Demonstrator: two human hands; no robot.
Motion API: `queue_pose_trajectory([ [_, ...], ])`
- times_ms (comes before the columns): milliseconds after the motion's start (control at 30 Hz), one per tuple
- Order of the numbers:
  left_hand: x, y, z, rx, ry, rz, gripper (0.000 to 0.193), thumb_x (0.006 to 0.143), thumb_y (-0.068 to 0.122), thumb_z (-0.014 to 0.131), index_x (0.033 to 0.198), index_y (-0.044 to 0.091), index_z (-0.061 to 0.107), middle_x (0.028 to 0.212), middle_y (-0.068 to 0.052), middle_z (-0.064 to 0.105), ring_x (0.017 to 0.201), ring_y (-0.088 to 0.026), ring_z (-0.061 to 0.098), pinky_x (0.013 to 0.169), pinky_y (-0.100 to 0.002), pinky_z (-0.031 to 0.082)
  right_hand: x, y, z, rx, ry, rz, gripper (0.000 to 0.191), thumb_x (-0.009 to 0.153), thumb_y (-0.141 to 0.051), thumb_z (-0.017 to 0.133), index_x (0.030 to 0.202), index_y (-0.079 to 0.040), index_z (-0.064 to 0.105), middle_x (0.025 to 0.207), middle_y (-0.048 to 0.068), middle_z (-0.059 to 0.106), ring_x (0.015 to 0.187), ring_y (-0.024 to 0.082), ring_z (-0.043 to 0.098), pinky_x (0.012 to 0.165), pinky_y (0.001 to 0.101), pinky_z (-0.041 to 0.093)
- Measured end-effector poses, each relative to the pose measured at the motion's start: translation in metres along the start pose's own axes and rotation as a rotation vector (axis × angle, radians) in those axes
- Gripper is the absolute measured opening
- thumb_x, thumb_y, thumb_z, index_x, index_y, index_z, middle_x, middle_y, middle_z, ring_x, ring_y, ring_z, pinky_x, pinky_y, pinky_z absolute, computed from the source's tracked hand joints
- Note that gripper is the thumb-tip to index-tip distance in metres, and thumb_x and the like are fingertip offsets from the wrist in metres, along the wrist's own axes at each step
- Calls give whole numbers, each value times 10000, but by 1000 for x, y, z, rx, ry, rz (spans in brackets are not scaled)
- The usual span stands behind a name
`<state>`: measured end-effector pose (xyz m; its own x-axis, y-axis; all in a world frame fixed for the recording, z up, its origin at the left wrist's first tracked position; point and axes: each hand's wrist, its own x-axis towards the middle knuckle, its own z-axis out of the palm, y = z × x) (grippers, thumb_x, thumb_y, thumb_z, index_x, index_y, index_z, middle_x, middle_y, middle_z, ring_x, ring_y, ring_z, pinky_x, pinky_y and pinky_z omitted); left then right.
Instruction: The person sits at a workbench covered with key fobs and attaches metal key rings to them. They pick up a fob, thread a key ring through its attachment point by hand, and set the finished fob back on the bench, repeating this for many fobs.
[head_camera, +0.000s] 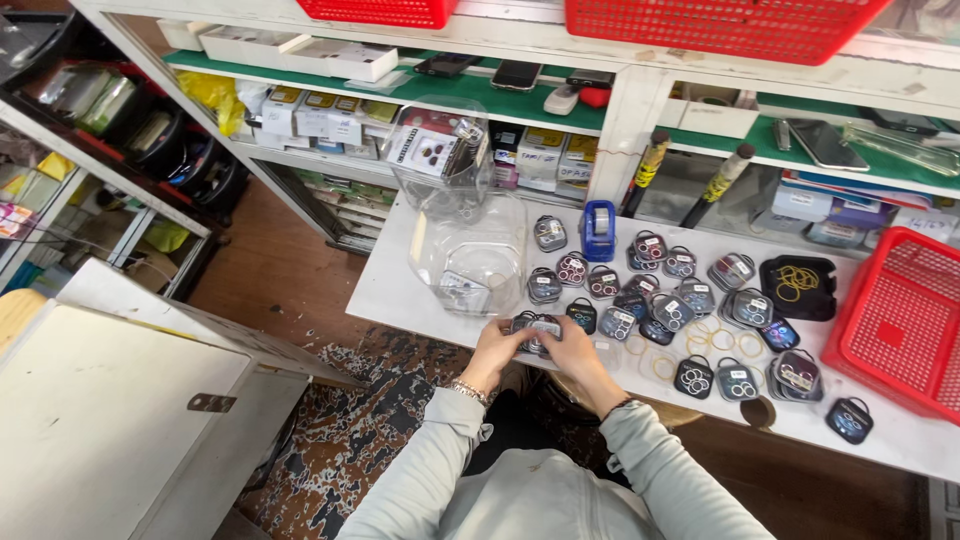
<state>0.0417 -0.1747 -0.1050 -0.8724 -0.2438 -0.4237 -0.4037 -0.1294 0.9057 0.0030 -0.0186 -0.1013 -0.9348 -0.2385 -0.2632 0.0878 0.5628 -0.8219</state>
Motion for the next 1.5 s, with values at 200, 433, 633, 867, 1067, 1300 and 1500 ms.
queue_pose_trajectory([
  [200,3,-4,-2,-67,234,59,468,772,191,856,1134,-61,700,985,-113,754,861,-179,701,748,-309,544,14,-13,16,-221,94,-180,516,848,-171,723,1319,0,599,1152,276,700,1081,432,662,938,467,526],
  [433,-15,2,3,490,482,246,405,806,306,835,1019,-21,728,966,-224,727,925,-351,673,810,-411,527,7,-22,7,-279,193,-222,445,780,-120,781,1173,0,611,1116,245,674,1064,434,643,911,479,523],
  [633,-47,45,-6,668,325,382,399,940,383,721,781,18,688,713,-158,713,708,-355,689,659,-450,517,3,-15,9,-203,222,-186,373,818,-177,783,1114,-10,630,1035,218,704,954,400,693,827,459,557],
  [867,-12,70,65,447,93,667,248,965,256,684,894,19,679,718,-116,705,648,-297,706,597,-416,528,4,33,-73,133,223,53,252,883,-228,703,1026,-21,710,830,95,784,673,213,770,641,364,605],
  [1067,45,60,113,894,-58,813,411,754,157,805,1158,108,741,1055,-142,711,993,-320,669,828,-434,550,-19,75,-169,69,327,157,195,944,-170,679,1046,-8,717,814,93,763,676,160,732,615,306,559],
  [1300,58,60,125,1141,-136,840,627,651,221,910,1220,78,690,1174,-142,594,1132,-335,557,947,-463,482,-40,87,-190,256,310,189,207,948,-152,639,1096,-20,696,905,81,764,752,141,744,648,290,605],
  [1500,57,63,129,1217,-145,863,589,616,208,912,1150,82,698,1163,-140,575,1116,-332,555,920,-465,481,-37,92,-172,227,269,124,231,934,-154,657,1109,-10,704,860,74,779,715,138,739,634,286,596],
])
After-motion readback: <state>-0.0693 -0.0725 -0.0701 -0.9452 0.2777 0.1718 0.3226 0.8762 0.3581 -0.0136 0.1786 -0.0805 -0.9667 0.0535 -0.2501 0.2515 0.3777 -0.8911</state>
